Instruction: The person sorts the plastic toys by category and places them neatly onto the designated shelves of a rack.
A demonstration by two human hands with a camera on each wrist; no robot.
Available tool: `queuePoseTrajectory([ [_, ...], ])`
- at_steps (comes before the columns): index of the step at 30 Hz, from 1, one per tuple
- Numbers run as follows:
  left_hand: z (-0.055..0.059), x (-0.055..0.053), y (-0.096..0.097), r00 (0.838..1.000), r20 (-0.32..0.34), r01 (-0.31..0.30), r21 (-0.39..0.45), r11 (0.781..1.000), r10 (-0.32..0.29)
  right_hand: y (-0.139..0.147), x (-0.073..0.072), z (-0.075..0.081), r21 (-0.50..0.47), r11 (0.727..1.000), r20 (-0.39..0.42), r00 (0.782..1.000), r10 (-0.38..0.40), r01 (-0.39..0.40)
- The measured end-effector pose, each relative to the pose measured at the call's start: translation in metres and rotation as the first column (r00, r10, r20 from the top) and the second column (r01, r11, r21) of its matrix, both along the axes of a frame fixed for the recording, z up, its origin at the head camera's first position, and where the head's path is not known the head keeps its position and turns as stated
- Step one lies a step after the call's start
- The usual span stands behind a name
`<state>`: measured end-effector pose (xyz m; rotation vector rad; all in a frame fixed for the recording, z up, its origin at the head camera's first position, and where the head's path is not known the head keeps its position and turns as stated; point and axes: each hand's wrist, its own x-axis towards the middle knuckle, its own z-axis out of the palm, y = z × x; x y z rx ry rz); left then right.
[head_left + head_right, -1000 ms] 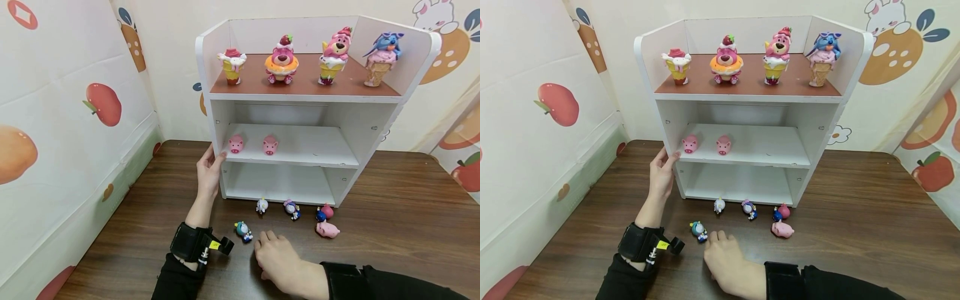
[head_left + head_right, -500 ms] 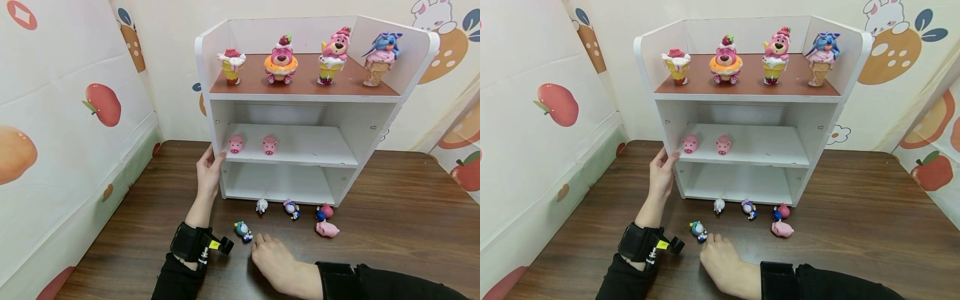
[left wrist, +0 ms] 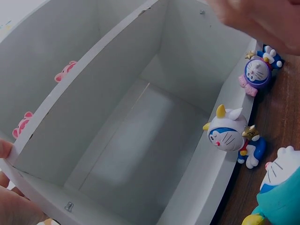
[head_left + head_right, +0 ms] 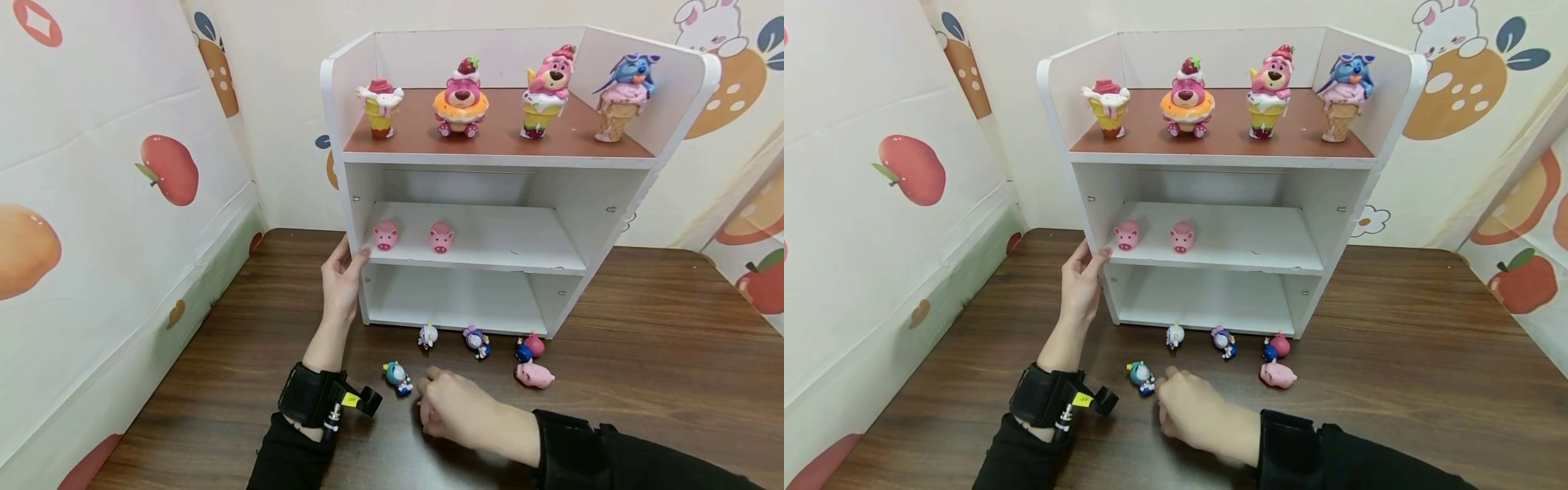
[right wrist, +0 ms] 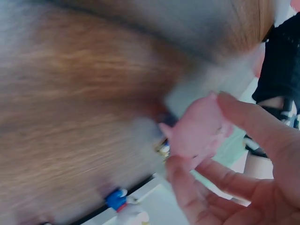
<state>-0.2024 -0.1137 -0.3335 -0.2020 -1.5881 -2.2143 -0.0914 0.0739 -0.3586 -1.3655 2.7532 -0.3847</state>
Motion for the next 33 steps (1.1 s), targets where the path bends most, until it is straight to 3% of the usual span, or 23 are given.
queuePoseTrajectory([
  [6, 0.0, 0.0, 0.0, 1.0, -0.003, -0.001, 0.001, 1.0, 0.001, 0.006, -0.01, -0.004, -0.139, 0.99, 0.058, 0.998, 0.0, 0.008],
  [11, 0.0, 0.0, 0.0, 1.0, 0.004, -0.003, 0.002, 1.0, 0.003, 0.013, -0.014, -0.007, -0.183, 0.983, 0.123, 0.992, -0.002, 0.024],
  [18, 0.0, 0.0, 0.0, 1.0, 0.008, -0.005, -0.001, 1.0, 0.005, 0.023, -0.017, -0.011, -0.196, 0.981, 0.101, 0.995, 0.022, -0.002],
  [25, 0.0, 0.0, 0.001, 1.0, 0.013, -0.007, -0.004, 1.0, 0.007, 0.033, -0.017, -0.015, -0.189, 0.982, 0.115, 0.993, 0.003, 0.019],
  [33, 0.0, 0.0, 0.0, 1.0, -0.005, -0.006, -0.009, 1.0, 0.006, 0.034, -0.017, -0.009, -0.12, 0.993, 0.075, 0.997, 0.002, 0.007],
])
